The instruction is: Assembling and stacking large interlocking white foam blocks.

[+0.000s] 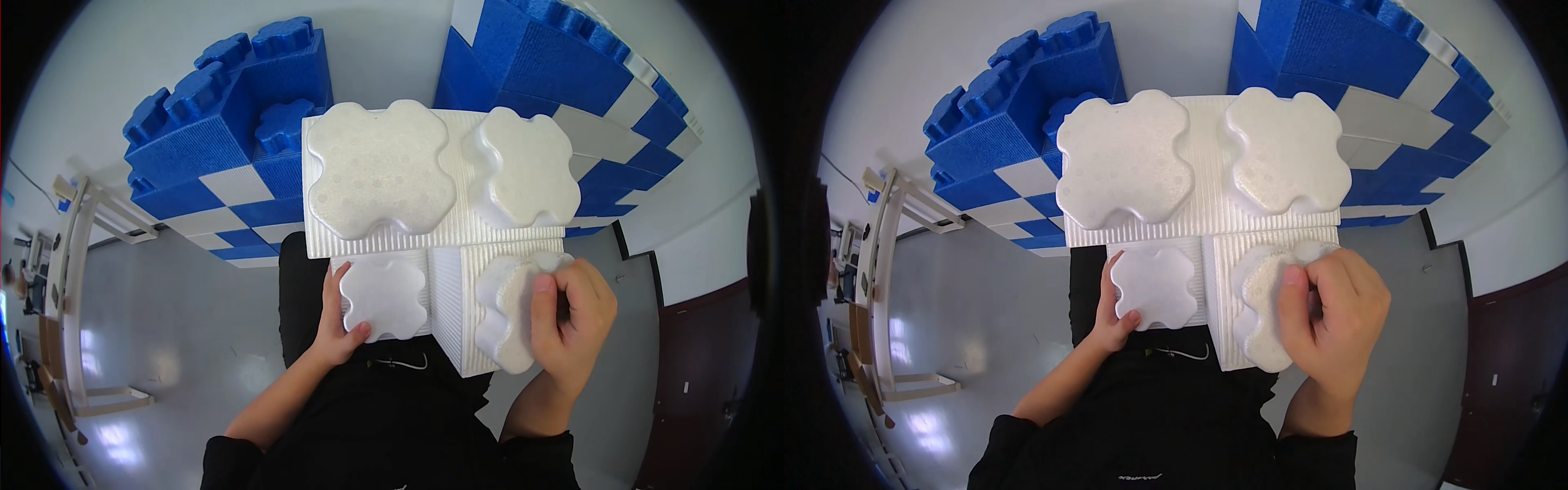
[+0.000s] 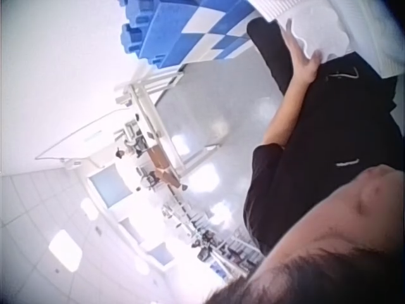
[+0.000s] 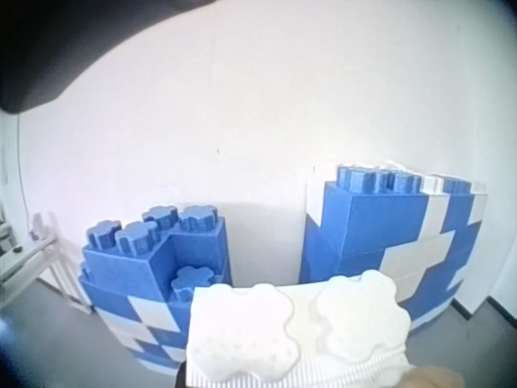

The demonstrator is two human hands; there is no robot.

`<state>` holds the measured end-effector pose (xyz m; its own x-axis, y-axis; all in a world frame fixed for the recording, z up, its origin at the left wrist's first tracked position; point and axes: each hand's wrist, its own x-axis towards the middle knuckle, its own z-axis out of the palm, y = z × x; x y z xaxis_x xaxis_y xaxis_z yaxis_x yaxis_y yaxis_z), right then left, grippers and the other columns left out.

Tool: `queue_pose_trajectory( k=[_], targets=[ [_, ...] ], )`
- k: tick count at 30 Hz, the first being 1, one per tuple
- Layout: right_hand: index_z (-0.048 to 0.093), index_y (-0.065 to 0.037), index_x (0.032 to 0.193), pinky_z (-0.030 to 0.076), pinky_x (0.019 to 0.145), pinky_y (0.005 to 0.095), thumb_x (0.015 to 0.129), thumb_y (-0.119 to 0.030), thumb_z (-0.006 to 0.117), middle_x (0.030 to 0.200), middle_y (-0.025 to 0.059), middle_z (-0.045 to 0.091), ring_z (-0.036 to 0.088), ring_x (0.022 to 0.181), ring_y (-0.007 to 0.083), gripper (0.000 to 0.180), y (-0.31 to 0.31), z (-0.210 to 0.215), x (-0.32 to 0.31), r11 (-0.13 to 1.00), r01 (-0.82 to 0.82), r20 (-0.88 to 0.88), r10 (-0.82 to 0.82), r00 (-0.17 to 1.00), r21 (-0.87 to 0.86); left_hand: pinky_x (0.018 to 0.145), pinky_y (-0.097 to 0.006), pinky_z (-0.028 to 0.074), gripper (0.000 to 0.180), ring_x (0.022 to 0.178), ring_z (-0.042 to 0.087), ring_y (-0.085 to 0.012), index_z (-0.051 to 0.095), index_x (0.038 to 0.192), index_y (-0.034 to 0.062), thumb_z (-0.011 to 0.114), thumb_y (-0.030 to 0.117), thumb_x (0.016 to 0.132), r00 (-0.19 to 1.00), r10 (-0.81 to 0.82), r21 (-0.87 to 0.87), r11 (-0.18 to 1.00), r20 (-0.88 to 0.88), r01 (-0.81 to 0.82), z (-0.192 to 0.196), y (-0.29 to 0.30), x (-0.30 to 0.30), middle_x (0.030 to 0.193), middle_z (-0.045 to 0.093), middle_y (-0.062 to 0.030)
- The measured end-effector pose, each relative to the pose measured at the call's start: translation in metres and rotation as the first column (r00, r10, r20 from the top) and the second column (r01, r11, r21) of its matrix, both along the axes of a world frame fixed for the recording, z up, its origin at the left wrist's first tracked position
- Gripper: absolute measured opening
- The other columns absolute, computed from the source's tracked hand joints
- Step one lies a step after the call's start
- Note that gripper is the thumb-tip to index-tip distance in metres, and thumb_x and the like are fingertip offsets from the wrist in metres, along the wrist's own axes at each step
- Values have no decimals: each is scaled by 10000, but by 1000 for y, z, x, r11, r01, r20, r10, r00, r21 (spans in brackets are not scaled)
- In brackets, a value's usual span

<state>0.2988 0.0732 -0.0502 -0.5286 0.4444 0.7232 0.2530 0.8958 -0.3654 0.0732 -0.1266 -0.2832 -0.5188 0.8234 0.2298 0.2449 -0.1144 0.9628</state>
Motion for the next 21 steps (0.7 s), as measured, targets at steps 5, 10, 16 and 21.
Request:
queue_pose_trajectory(
  k=[5, 10, 16, 21],
  targets=[
    [546, -39, 734, 319, 500, 364, 837, 3, 722, 636, 75, 471, 439, 528, 237, 208, 0, 0, 0, 1000, -3, 1, 3, 1000, 9, 1285, -525, 154, 1111, 1596, 186, -418, 225, 1662, -6, 725, 590, 869, 1000, 0, -9, 1000, -8, 0, -2, 0, -1, 1718, 143, -289],
    [547, -41, 731, 324, 502, 366, 824, 6, 723, 638, 73, 473, 442, 529, 239, 204, -1, 0, 0, 1000, -3, -3, 3, 1000, 15, 1287, -523, 150, 1115, 1597, 180, -417, 216, 1665, -9, 722, 587, 870, 1000, 3, -6, 1000, -6, -3, -5, -1, -1, 1713, 145, -297],
    [546, -42, 729, 327, 504, 366, 825, 2, 723, 637, 74, 476, 447, 529, 240, 206, -2, 0, 1, 1000, 10, 11, -10, 1000, 2, 1286, -523, 152, 1118, 1595, 184, -417, 208, 1665, -17, 715, 592, 876, 1000, -3, 2, 1000, -21, 3, -7, -1, -1, 1711, 144, -298],
    [548, -40, 730, 326, 504, 366, 830, 0, 722, 637, 76, 481, 446, 528, 240, 205, -2, -1, 1, 1000, 13, 5, -13, 1000, 2, 1286, -519, 154, 1121, 1593, 187, -413, 206, 1665, -19, 717, 591, 877, 1000, -9, 6, 1000, -14, 9, -5, -1, -1, 1709, 148, -296]
  ],
)
